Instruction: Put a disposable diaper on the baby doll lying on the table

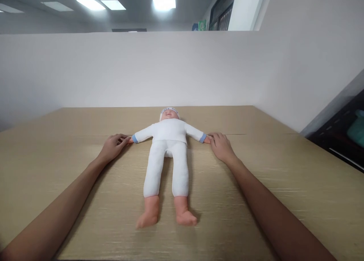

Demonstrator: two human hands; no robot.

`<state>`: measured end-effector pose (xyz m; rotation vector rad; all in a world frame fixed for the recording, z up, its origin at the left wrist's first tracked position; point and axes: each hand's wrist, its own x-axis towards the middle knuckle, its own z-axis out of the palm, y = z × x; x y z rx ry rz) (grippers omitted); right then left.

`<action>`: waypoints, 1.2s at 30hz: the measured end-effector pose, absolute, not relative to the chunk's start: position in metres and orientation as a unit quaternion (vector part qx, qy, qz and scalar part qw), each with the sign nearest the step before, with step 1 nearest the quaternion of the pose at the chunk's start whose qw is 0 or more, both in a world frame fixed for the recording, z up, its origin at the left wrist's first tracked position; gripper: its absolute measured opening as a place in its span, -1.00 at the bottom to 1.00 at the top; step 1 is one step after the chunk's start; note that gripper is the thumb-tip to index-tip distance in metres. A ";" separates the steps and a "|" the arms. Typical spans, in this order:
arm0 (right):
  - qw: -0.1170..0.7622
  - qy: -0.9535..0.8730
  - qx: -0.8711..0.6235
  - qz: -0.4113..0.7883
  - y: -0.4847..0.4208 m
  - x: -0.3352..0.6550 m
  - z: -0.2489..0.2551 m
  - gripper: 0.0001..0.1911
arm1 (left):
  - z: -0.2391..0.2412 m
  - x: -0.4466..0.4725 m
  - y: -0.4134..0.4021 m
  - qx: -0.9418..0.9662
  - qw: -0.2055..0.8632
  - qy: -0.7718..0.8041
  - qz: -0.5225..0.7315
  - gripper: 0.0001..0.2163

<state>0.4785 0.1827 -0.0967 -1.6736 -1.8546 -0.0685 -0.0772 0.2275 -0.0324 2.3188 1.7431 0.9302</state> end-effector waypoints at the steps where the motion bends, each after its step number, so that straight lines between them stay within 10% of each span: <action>1: 0.317 -0.699 -0.640 -0.030 0.184 0.478 -0.098 -0.51 | -0.033 -0.077 0.228 0.760 0.049 0.572 0.305 -0.51; 36: 0.346 -0.612 -0.710 -0.026 0.195 0.488 -0.108 -0.69 | -0.032 -0.074 0.227 0.695 0.123 0.617 0.347 -0.61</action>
